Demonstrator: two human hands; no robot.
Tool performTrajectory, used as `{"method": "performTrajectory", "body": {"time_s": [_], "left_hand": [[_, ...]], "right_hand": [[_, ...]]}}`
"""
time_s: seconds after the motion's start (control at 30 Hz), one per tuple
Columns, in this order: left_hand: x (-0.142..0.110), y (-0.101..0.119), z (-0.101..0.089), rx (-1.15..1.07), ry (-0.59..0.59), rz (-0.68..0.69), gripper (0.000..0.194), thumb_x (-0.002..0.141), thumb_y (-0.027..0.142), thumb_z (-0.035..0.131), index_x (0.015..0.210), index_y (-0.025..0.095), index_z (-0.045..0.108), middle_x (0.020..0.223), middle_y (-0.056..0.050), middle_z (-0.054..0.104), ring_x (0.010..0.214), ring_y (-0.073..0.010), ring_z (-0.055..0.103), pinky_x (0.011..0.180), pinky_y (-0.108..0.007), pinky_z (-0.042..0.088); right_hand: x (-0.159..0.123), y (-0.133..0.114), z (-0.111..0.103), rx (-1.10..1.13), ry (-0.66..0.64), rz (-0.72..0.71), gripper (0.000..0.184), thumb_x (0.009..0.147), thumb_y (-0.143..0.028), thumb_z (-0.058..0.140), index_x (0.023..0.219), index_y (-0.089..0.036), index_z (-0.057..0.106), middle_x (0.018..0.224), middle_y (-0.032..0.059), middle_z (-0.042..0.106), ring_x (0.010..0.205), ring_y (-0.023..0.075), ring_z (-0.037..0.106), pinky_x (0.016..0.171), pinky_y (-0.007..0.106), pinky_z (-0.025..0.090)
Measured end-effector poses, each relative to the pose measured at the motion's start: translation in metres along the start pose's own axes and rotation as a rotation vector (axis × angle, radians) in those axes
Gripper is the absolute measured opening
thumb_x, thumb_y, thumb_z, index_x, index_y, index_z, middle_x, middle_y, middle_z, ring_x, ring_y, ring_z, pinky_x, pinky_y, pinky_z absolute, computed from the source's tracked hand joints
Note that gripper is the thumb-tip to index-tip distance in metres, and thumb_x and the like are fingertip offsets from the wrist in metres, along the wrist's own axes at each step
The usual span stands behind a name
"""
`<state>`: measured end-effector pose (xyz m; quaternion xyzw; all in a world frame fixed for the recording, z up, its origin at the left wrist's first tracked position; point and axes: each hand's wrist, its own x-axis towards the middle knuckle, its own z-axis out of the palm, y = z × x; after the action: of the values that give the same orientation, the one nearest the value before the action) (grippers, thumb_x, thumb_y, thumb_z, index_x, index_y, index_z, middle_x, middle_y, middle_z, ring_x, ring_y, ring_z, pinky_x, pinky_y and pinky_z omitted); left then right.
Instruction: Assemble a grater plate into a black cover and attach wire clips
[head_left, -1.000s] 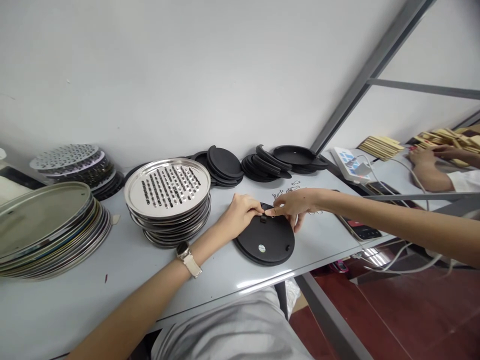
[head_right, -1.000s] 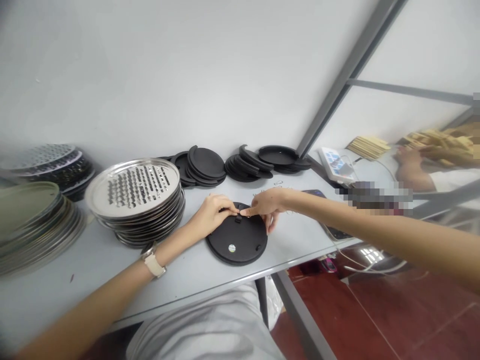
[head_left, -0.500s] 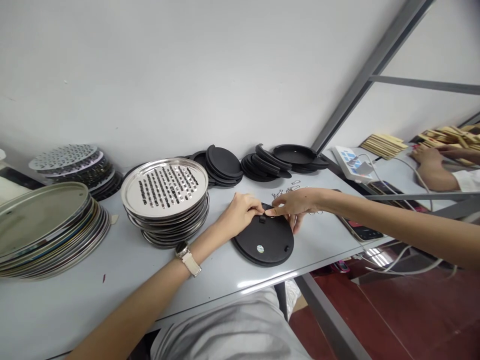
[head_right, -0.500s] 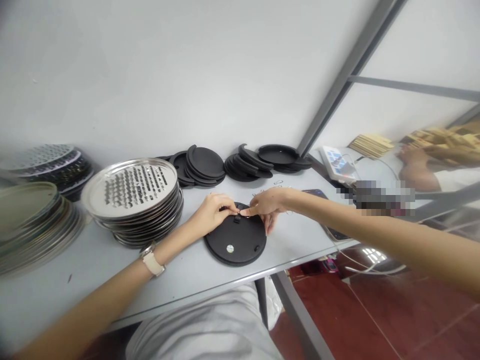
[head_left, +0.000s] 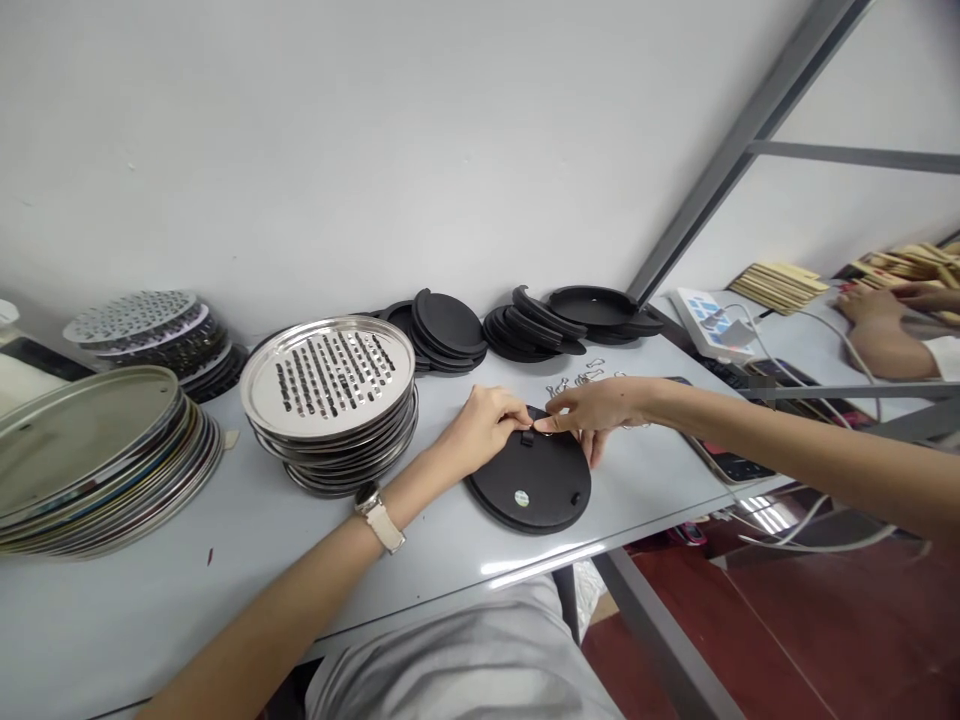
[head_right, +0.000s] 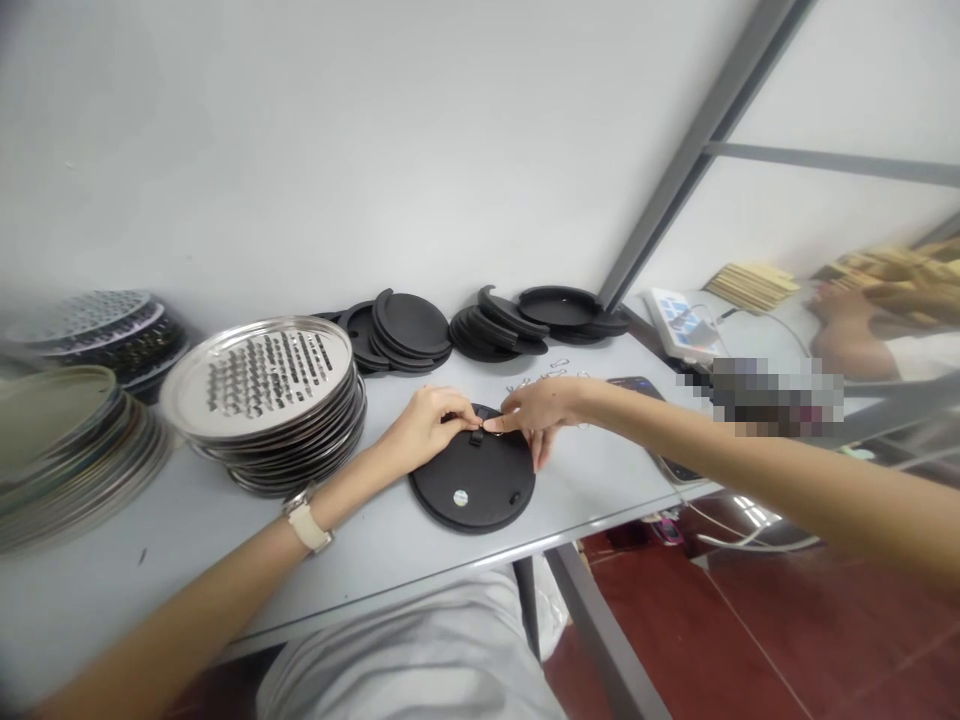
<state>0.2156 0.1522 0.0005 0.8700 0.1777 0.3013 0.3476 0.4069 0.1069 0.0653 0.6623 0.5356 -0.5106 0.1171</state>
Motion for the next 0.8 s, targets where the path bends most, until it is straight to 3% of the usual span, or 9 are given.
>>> {"method": "performTrajectory", "body": {"time_s": [0.13, 0.43, 0.8], "left_hand": [[-0.001, 0.001, -0.001, -0.002, 0.015, -0.005, 0.024, 0.075, -0.006, 0.060, 0.072, 0.015, 0.071, 0.074, -0.002, 0.070, 0.071, -0.0132, 0.063, 0.071, -0.022, 0.047], [-0.003, 0.002, -0.007, 0.019, 0.076, -0.046, 0.023, 0.074, -0.006, 0.063, 0.070, 0.015, 0.071, 0.072, -0.002, 0.071, 0.070, -0.0139, 0.063, 0.069, -0.023, 0.046], [-0.005, 0.003, -0.008, -0.018, 0.078, -0.089, 0.019, 0.075, 0.000, 0.067, 0.075, 0.017, 0.074, 0.076, -0.001, 0.074, 0.074, -0.0151, 0.066, 0.072, -0.024, 0.049]], "right_hand": [[-0.001, -0.005, -0.001, -0.006, -0.029, 0.027, 0.087, 0.074, -0.072, 0.055, 0.131, -0.008, 0.040, 0.077, 0.0119, 0.074, 0.085, 0.0301, 0.073, 0.102, 0.048, 0.035], [-0.003, -0.017, -0.003, -0.063, 0.035, -0.061, 0.073, 0.070, -0.075, 0.057, 0.108, -0.013, 0.055, 0.068, 0.0081, 0.071, 0.077, 0.0286, 0.072, 0.085, 0.039, 0.049], [-0.005, -0.027, -0.003, -0.041, 0.051, 0.064, 0.078, 0.068, -0.076, 0.059, 0.115, -0.015, 0.054, 0.086, 0.0128, 0.073, 0.080, 0.0298, 0.072, 0.082, 0.044, 0.052]]}}
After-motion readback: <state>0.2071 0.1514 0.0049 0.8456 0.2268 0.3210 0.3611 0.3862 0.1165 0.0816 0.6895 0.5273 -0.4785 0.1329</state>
